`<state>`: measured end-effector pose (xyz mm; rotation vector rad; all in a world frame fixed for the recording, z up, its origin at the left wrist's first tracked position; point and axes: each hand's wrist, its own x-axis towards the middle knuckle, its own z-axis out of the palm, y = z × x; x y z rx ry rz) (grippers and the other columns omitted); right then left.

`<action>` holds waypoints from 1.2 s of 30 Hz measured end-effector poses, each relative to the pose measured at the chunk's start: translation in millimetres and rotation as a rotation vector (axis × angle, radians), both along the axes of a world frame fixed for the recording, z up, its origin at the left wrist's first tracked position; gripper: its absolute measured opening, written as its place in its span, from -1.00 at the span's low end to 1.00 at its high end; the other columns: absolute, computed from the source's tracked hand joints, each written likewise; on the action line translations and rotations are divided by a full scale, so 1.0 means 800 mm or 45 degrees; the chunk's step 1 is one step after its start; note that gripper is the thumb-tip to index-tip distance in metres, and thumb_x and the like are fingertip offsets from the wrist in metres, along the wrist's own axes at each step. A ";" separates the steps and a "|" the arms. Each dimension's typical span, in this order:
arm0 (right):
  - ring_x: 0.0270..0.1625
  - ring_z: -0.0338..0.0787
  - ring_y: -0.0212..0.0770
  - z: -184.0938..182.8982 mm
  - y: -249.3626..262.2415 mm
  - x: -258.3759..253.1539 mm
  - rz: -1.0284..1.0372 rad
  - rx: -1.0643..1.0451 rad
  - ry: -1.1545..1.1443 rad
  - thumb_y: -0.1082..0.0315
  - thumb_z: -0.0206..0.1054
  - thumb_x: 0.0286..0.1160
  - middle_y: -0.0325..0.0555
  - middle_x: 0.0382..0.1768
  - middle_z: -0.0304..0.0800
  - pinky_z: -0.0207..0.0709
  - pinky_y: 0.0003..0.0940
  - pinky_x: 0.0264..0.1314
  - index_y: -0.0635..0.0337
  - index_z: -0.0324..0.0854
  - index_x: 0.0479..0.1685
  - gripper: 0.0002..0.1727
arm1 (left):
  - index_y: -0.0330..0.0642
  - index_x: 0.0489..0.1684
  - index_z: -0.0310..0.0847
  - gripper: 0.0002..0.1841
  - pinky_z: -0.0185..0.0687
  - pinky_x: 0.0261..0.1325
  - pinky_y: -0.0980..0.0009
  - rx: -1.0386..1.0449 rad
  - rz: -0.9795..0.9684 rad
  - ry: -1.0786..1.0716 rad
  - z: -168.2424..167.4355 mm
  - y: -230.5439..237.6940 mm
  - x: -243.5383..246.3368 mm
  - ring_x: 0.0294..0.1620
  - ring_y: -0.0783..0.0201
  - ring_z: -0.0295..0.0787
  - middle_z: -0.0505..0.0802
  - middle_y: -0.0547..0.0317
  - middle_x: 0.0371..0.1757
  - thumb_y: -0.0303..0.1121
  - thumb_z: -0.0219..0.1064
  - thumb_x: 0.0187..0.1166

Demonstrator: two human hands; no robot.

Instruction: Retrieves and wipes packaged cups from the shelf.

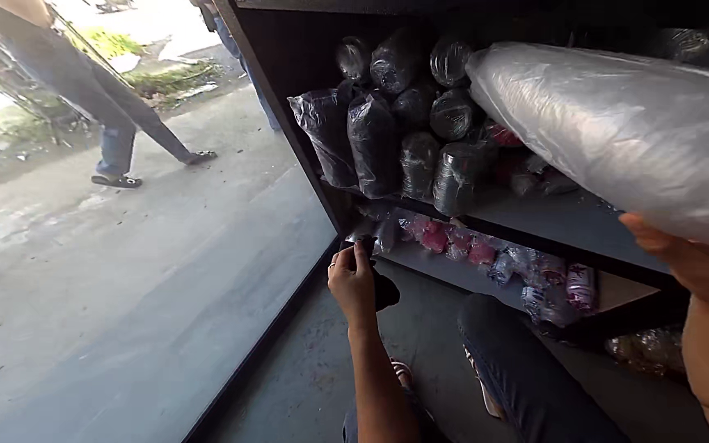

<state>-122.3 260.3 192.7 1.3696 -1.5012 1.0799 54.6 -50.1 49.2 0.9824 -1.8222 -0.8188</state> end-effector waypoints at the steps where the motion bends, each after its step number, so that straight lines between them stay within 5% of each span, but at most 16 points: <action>1: 0.75 0.35 -0.07 0.000 -0.008 -0.008 -0.057 0.070 0.055 0.01 0.59 0.35 -0.20 0.66 0.40 0.35 -0.01 0.72 -0.18 0.36 0.59 -0.24 | -0.40 -0.13 0.83 -0.64 0.56 0.21 0.09 0.001 -0.007 0.008 -0.001 0.000 -0.002 0.04 0.03 0.79 0.88 -0.17 -0.11 -0.24 0.22 0.75; 5: 0.81 0.20 -0.15 0.009 -0.062 -0.019 -0.085 0.195 0.324 0.02 0.51 0.45 -0.09 0.64 0.33 0.13 -0.13 0.82 -0.05 0.25 0.47 -0.32 | -0.40 -0.15 0.83 -0.64 0.54 0.21 0.06 0.018 -0.014 0.015 -0.004 -0.002 -0.005 0.02 0.01 0.79 0.88 -0.17 -0.13 -0.25 0.22 0.73; 12: 0.80 0.18 0.15 0.023 -0.116 -0.010 -0.093 0.291 0.477 0.24 0.47 0.50 0.21 0.60 0.35 0.11 -0.02 0.79 0.07 0.26 0.34 -0.46 | -0.40 -0.13 0.83 -0.64 0.54 0.21 0.03 0.025 -0.012 0.016 -0.006 -0.006 -0.003 0.03 -0.03 0.79 0.89 -0.18 -0.10 -0.25 0.22 0.74; 18: 0.66 0.33 0.53 0.023 -0.158 -0.082 -0.167 0.333 0.462 0.33 0.48 0.48 0.55 0.50 0.45 0.19 0.26 0.70 0.30 0.43 0.36 -0.49 | -0.37 -0.15 0.84 -0.65 0.54 0.18 0.05 0.052 -0.023 0.020 -0.010 -0.006 -0.003 0.01 -0.01 0.77 0.87 -0.15 -0.14 -0.24 0.24 0.73; 27: 0.77 0.18 0.48 0.037 -0.229 -0.203 -0.393 0.488 0.191 0.43 0.42 0.50 0.51 0.66 0.28 0.02 0.25 0.80 0.41 0.41 0.52 -0.41 | -0.37 -0.15 0.84 -0.66 0.55 0.22 0.05 0.038 -0.046 0.024 -0.010 -0.003 -0.007 0.03 -0.01 0.79 0.88 -0.16 -0.11 -0.26 0.23 0.73; 32: 0.79 0.04 0.55 0.045 -0.257 -0.205 -0.699 0.839 -0.114 0.54 0.42 0.41 0.46 0.79 0.02 0.03 0.45 0.69 0.24 0.33 0.69 -0.26 | -0.37 -0.14 0.84 -0.67 0.56 0.21 0.07 0.053 -0.049 -0.003 -0.014 -0.006 -0.008 0.03 0.01 0.79 0.88 -0.16 -0.11 -0.26 0.24 0.73; 36: 0.80 -0.01 0.57 0.050 -0.261 -0.188 -0.725 0.937 -0.235 0.37 0.43 0.49 0.46 0.80 -0.01 0.05 0.51 0.65 0.28 0.34 0.67 -0.30 | -0.37 -0.15 0.84 -0.67 0.56 0.19 0.10 0.034 -0.040 -0.008 -0.013 -0.006 -0.010 0.01 0.01 0.79 0.87 -0.15 -0.13 -0.26 0.24 0.73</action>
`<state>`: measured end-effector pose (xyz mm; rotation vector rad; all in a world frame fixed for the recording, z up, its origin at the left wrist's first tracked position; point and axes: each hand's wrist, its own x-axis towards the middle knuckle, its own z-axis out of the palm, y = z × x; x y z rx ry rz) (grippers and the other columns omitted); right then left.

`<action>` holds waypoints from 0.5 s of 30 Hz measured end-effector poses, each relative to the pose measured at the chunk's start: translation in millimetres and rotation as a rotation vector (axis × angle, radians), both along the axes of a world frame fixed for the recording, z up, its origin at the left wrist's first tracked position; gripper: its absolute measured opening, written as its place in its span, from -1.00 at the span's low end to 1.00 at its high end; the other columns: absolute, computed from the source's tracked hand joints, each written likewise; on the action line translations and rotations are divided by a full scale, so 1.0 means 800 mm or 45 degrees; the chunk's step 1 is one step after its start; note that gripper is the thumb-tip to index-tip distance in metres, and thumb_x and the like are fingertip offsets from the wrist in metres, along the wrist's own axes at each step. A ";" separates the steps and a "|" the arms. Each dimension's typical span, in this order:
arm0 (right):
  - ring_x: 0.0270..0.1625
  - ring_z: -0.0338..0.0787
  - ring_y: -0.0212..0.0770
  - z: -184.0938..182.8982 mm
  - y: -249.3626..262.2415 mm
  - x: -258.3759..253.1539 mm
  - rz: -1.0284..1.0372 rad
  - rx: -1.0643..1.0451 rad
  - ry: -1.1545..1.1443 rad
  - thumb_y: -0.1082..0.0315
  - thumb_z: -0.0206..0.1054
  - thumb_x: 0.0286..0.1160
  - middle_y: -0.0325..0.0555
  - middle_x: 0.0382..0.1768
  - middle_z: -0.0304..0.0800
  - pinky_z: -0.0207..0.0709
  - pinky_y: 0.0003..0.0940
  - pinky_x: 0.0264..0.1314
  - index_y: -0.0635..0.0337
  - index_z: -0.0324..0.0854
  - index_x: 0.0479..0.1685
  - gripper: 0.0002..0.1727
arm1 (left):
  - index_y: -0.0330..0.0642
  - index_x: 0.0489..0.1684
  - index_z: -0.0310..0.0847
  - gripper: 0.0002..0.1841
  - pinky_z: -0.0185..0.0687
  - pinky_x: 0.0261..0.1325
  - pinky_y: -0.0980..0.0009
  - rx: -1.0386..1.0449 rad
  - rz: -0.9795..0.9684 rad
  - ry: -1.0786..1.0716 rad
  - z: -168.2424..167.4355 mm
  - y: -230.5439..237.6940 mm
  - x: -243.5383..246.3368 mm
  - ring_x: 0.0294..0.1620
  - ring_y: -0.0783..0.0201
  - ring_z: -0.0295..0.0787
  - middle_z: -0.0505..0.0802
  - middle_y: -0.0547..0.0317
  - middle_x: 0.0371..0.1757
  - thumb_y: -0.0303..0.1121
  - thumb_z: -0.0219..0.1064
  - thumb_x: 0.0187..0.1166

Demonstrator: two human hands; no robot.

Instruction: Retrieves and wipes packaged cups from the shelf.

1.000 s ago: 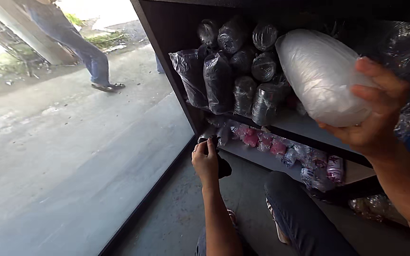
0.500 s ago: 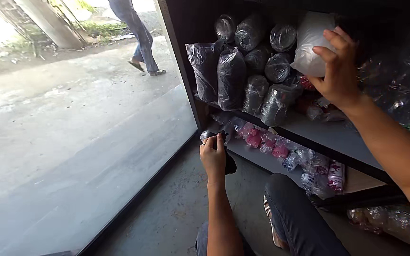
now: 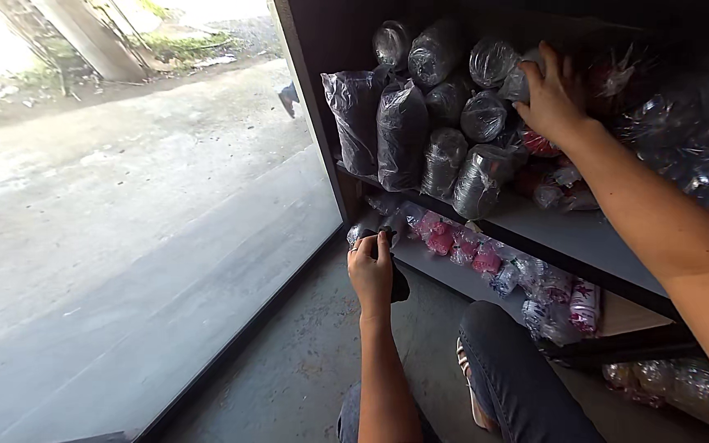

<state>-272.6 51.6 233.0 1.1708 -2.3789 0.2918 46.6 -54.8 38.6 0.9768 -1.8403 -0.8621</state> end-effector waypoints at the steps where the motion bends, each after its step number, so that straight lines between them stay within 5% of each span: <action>1: 0.81 -0.05 0.57 0.001 0.000 0.004 -0.009 0.018 -0.015 0.35 0.44 0.49 0.45 0.81 -0.04 0.02 0.52 0.66 0.26 0.33 0.68 -0.29 | -0.37 -0.16 0.84 -0.66 0.56 0.18 0.11 -0.003 -0.002 0.000 -0.001 0.000 -0.001 0.00 0.02 0.79 0.87 -0.15 -0.14 -0.26 0.24 0.73; 10: 0.78 0.10 0.51 0.040 -0.043 0.014 0.093 0.038 -0.032 0.11 0.46 0.51 0.48 0.76 0.06 -0.07 0.39 0.76 0.26 0.16 0.79 -0.13 | -0.39 -0.13 0.83 -0.65 0.53 0.25 -0.04 0.083 -0.003 -0.055 -0.037 -0.021 -0.007 0.08 -0.10 0.79 0.88 -0.20 -0.07 -0.25 0.22 0.74; 15: 0.67 0.21 0.63 0.072 -0.104 -0.002 0.013 0.180 -0.107 0.12 0.61 0.33 0.59 0.68 0.16 0.05 0.55 0.59 0.25 0.08 0.82 0.06 | -0.38 -0.13 0.83 -0.65 0.54 0.23 -0.06 0.134 0.027 -0.051 -0.045 -0.033 -0.016 0.05 -0.10 0.79 0.87 -0.19 -0.09 -0.25 0.22 0.74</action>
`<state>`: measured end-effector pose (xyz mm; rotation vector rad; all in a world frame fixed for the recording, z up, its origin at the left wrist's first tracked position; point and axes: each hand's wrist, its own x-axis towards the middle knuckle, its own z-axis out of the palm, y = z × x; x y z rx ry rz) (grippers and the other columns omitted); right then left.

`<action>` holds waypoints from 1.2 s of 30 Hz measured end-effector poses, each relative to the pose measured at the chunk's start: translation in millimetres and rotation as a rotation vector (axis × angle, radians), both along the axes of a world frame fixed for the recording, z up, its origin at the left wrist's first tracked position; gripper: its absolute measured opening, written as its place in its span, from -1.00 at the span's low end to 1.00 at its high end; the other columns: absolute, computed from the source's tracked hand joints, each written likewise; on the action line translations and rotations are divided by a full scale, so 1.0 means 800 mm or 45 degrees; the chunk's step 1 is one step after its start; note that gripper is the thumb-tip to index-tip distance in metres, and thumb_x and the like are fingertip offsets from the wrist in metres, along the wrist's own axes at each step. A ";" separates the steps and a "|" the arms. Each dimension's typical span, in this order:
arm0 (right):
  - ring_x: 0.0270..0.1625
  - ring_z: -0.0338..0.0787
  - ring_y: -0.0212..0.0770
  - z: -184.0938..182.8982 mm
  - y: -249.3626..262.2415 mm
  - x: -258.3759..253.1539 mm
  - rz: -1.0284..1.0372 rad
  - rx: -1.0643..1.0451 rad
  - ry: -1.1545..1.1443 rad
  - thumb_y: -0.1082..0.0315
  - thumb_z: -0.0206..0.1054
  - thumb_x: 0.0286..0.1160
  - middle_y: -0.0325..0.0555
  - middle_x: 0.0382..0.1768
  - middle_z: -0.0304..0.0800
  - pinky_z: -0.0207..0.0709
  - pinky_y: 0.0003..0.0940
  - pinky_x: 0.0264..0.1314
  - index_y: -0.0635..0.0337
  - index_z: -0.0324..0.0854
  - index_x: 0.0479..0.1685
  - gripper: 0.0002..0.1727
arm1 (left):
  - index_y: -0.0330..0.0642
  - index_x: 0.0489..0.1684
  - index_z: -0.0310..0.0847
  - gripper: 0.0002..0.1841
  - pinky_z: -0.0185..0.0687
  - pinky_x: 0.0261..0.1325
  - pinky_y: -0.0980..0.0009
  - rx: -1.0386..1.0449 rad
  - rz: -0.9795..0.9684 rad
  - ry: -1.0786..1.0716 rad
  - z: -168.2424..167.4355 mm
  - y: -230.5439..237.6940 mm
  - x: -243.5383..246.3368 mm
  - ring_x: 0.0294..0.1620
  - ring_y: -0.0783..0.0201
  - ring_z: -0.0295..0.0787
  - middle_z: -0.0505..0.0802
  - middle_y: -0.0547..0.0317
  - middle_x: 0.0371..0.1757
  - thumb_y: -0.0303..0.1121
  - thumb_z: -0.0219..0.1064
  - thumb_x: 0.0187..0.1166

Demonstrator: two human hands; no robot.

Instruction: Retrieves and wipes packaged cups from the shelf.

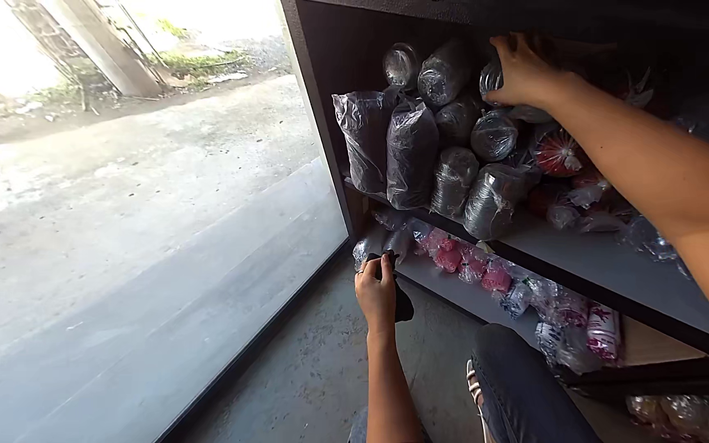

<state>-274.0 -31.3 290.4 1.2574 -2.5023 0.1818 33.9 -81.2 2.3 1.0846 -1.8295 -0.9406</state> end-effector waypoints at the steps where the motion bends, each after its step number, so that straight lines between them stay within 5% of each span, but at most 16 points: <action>1: 0.66 0.19 0.65 0.005 -0.010 -0.001 -0.035 0.040 -0.042 0.12 0.66 0.28 0.61 0.69 0.12 0.05 0.57 0.59 0.24 0.04 0.84 0.11 | -0.38 -0.13 0.84 -0.66 0.55 0.22 -0.04 -0.005 -0.006 0.013 0.001 -0.001 -0.002 0.04 -0.07 0.79 0.87 -0.18 -0.10 -0.26 0.22 0.74; 5: 0.73 0.08 0.64 0.008 -0.035 -0.012 -0.240 0.190 -0.195 0.22 0.67 0.27 0.67 0.73 -0.06 0.04 0.54 0.62 0.26 -0.14 0.89 0.21 | -0.38 -0.14 0.84 -0.67 0.54 0.23 -0.01 0.015 -0.043 0.057 0.002 -0.002 -0.012 0.05 -0.06 0.79 0.88 -0.18 -0.09 -0.28 0.24 0.73; 16: 0.66 0.11 0.73 -0.024 -0.036 0.018 -0.157 0.018 0.174 0.41 0.74 -0.03 0.70 0.63 0.10 0.17 0.56 0.53 0.33 0.28 0.68 0.06 | -0.36 -0.17 0.85 -0.68 0.56 0.17 0.04 0.001 -0.031 0.092 0.000 -0.006 -0.016 0.00 -0.02 0.79 0.88 -0.13 -0.13 -0.28 0.25 0.72; 20: 0.66 0.10 0.72 -0.037 -0.036 0.026 -0.123 0.073 0.170 0.44 0.72 0.04 0.65 0.65 0.10 0.15 0.63 0.46 0.28 0.30 0.69 0.02 | -0.36 -0.17 0.85 -0.68 0.55 0.18 0.02 0.014 -0.046 0.067 0.001 -0.004 -0.015 0.01 -0.03 0.78 0.87 -0.13 -0.12 -0.27 0.24 0.72; 28: 0.73 0.01 0.68 -0.018 -0.033 0.029 -0.182 0.116 0.065 0.22 0.68 0.22 0.65 0.73 -0.03 -0.04 0.63 0.58 0.24 0.01 0.86 0.15 | -0.36 -0.16 0.85 -0.68 0.54 0.19 0.02 0.018 -0.056 0.043 0.002 -0.003 -0.017 0.02 -0.03 0.78 0.87 -0.13 -0.11 -0.28 0.25 0.72; 36: 0.77 0.00 0.59 -0.022 -0.088 0.040 0.127 0.077 0.082 0.28 0.59 0.33 0.48 0.80 -0.08 -0.05 0.54 0.65 0.14 0.10 0.85 0.01 | -0.35 -0.19 0.85 -0.69 0.56 0.15 0.06 0.008 -0.044 0.037 0.000 -0.005 -0.015 -0.01 0.00 0.78 0.87 -0.12 -0.13 -0.27 0.26 0.72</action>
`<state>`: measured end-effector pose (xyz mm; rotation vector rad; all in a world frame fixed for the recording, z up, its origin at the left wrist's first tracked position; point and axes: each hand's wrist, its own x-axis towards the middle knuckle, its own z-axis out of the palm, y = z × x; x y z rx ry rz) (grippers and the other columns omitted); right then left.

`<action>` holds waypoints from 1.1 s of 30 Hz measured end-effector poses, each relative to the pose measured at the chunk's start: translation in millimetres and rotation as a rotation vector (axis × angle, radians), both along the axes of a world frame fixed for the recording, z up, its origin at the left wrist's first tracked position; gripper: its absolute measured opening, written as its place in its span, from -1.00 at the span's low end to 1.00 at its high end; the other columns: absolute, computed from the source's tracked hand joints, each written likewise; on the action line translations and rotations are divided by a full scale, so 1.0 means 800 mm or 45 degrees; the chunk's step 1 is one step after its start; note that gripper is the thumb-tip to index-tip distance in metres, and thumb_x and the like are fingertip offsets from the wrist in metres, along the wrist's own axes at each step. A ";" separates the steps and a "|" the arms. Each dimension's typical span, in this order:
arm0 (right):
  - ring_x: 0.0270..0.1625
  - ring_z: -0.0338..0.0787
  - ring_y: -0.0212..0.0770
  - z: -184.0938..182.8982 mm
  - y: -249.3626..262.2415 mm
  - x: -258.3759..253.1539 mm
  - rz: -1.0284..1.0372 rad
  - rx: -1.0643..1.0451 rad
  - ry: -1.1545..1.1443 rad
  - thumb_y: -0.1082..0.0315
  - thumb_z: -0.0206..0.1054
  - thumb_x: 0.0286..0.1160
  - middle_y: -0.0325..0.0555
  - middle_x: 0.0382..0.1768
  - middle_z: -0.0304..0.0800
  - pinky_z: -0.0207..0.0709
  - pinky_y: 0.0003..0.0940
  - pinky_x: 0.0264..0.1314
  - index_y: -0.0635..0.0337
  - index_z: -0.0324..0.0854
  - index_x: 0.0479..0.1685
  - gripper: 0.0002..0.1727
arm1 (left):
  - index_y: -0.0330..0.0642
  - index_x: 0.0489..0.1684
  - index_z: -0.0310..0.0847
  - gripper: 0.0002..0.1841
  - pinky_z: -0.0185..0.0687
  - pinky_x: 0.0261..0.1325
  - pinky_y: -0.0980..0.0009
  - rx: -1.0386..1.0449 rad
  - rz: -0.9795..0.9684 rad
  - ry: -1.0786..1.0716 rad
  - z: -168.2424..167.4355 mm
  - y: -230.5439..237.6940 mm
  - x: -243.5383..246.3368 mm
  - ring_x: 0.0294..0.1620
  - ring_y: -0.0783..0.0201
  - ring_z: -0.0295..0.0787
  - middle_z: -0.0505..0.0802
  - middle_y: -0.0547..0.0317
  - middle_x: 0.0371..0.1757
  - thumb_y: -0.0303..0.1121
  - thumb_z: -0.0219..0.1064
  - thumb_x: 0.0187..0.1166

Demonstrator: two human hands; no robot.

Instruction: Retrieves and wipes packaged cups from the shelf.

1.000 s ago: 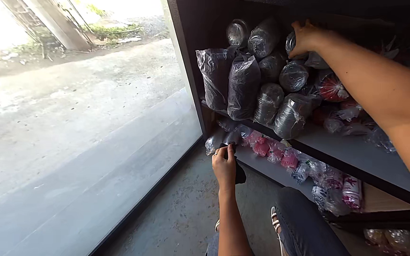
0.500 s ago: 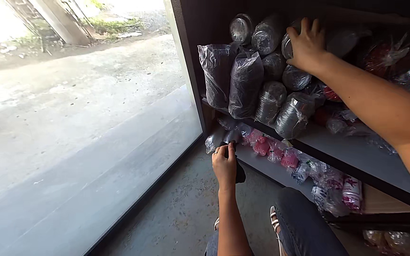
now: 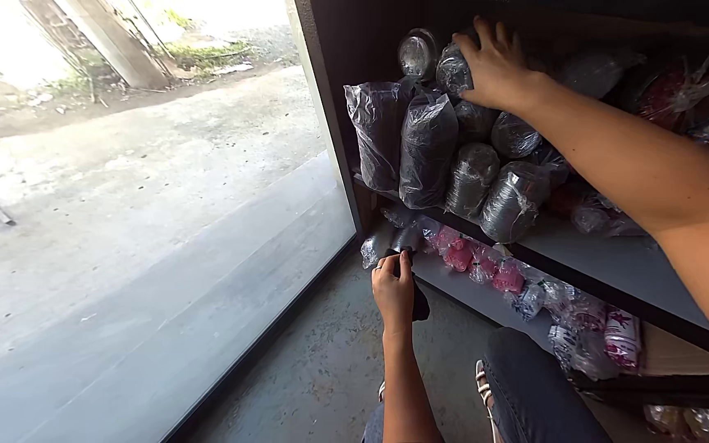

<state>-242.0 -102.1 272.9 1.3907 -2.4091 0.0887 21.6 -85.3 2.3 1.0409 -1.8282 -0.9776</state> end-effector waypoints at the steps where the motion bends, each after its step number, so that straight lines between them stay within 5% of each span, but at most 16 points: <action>1: 0.77 0.00 0.59 -0.001 -0.009 -0.003 -0.001 0.026 -0.008 0.30 0.61 0.30 0.49 0.81 -0.10 -0.05 0.54 0.64 0.12 0.10 0.86 0.03 | -0.35 -0.19 0.85 -0.69 0.56 0.15 0.05 -0.001 0.004 -0.002 0.000 -0.001 0.001 -0.01 0.00 0.78 0.87 -0.12 -0.13 -0.28 0.26 0.72; 12: 0.67 0.13 0.70 -0.018 -0.040 -0.020 -0.100 0.056 0.017 0.36 0.68 0.16 0.57 0.80 -0.21 0.23 0.55 0.44 0.16 0.07 0.83 0.11 | -0.35 -0.18 0.85 -0.69 0.56 0.19 0.03 0.000 0.007 -0.009 0.002 -0.002 0.003 0.02 -0.03 0.79 0.88 -0.13 -0.11 -0.27 0.26 0.72; 22: 0.70 0.13 0.66 -0.027 -0.051 -0.017 -0.145 -0.076 0.039 0.32 0.70 0.08 0.57 0.75 -0.03 0.41 0.50 0.33 0.19 -0.01 0.86 0.21 | -0.35 -0.19 0.85 -0.69 0.58 0.17 0.01 -0.006 0.024 0.009 0.004 -0.003 0.011 0.00 -0.03 0.80 0.88 -0.13 -0.12 -0.28 0.26 0.72; 27: 0.73 0.13 0.58 -0.021 -0.016 0.015 -0.032 -0.243 0.056 0.24 0.66 0.17 0.41 0.83 -0.13 0.44 0.40 0.37 0.11 -0.01 0.88 0.17 | -0.34 -0.16 0.85 -0.68 0.58 0.20 0.02 -0.009 0.048 0.022 0.005 -0.005 0.016 0.03 -0.03 0.79 0.88 -0.13 -0.10 -0.26 0.26 0.72; 33: 0.67 0.31 0.48 -0.044 0.064 0.054 0.334 -0.585 0.226 0.18 0.67 0.08 0.46 0.71 0.18 0.38 0.28 0.52 0.20 0.24 0.74 0.05 | -0.35 -0.16 0.85 -0.68 0.56 0.22 0.04 -0.021 0.036 0.038 0.010 0.000 0.016 0.04 -0.01 0.79 0.88 -0.12 -0.10 -0.27 0.25 0.72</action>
